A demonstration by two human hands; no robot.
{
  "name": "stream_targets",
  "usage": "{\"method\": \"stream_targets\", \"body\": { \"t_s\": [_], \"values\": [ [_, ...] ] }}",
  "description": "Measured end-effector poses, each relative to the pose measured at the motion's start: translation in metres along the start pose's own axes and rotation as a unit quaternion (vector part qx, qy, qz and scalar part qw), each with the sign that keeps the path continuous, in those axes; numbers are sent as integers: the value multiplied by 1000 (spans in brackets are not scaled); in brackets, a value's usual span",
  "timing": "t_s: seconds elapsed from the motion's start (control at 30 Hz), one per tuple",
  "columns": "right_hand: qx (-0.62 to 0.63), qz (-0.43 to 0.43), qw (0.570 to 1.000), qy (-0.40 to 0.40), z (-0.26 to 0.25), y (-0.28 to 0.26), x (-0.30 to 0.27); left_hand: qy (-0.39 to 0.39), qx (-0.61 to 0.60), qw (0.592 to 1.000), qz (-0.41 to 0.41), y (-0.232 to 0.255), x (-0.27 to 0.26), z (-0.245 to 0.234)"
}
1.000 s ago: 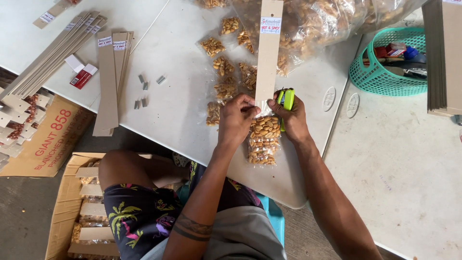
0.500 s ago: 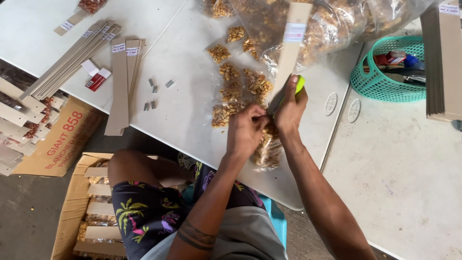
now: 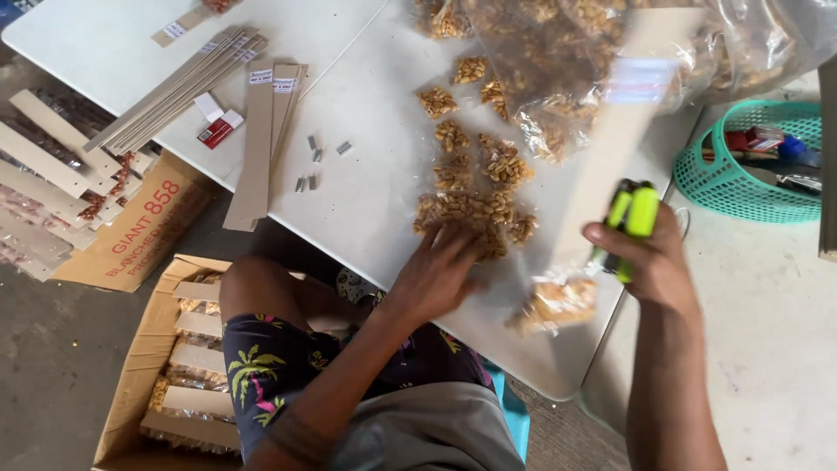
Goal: Stapling small plastic bags of nuts onto cardboard display strips for retail sale.
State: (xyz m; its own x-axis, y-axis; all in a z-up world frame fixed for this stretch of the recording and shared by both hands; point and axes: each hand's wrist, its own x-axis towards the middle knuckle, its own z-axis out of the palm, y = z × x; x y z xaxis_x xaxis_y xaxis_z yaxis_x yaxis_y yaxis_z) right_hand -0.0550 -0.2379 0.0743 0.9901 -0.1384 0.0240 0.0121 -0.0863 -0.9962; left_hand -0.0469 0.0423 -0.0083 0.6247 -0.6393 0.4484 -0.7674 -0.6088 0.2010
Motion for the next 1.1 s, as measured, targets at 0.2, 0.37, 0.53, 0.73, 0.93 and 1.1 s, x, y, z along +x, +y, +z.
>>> {"method": "stream_targets", "body": {
  "t_s": [0.2,0.37,0.53,0.73,0.93,1.1],
  "values": [
    [77,-29,996,38,12,44,32,-84,-72,993,-39,22,-79,-14],
    [80,-38,996,12,39,87,62,-18,-127,991,-47,9,-74,-25],
    [74,-27,997,12,48,97,50,-48,-175,983,-31,10,-74,-12],
    [90,-23,994,65,45,102,50,140,-165,976,8,30,-67,-34],
    [154,-42,980,116,49,97,46,156,-524,795,-263,22,20,-25],
    [183,-94,975,87,42,97,37,110,-462,824,-308,10,90,31]
  ]
}}
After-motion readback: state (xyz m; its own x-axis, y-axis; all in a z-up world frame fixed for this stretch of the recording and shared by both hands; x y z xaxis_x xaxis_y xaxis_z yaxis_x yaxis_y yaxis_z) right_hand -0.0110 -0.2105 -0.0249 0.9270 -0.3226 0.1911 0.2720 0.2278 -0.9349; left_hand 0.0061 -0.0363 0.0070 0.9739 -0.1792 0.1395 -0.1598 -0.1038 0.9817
